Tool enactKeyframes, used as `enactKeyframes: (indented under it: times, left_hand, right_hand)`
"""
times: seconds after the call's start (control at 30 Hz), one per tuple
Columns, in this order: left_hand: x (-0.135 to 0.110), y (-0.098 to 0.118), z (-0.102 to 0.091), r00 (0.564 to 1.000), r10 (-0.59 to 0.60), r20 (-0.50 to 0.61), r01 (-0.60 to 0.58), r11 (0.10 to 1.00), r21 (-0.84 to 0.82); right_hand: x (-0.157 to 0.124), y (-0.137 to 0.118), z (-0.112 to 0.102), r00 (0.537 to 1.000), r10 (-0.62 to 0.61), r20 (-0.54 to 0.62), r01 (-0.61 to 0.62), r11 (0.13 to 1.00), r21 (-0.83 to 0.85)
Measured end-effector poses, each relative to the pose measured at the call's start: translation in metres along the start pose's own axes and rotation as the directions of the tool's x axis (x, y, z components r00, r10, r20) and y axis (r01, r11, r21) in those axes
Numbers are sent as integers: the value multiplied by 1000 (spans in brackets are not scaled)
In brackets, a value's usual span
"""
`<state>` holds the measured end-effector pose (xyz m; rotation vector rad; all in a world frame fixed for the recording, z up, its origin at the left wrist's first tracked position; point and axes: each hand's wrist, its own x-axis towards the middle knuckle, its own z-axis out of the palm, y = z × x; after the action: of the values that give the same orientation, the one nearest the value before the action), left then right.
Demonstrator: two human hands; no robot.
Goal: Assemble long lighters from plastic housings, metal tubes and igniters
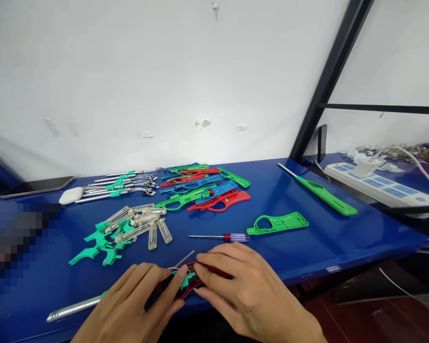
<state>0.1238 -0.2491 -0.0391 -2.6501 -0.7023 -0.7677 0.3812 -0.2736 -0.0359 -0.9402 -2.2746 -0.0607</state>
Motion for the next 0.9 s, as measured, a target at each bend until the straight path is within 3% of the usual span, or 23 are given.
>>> enactKeyframes:
  times: [0.27,0.5,0.67,0.9]
  left_hand:
    - [-10,-6,-3,998,33,51,-37,997,73]
    - [-25,-14,1,992,31,124,-34,999,23]
    - [-13,-11,-4,995,-71,68,73,997,-24]
    - [-6,-22,-14,994,-111,-1,110,991,-77]
  right_hand:
    - [0,1,2,997,70,-16,-68,994,85]
    - [1,2,3,996,73,-48,-68,992,105]
    - [1,2,3,996,70,-47,-65,993,98]
    - [-1,0,1,982,119,149,-129,990,59]
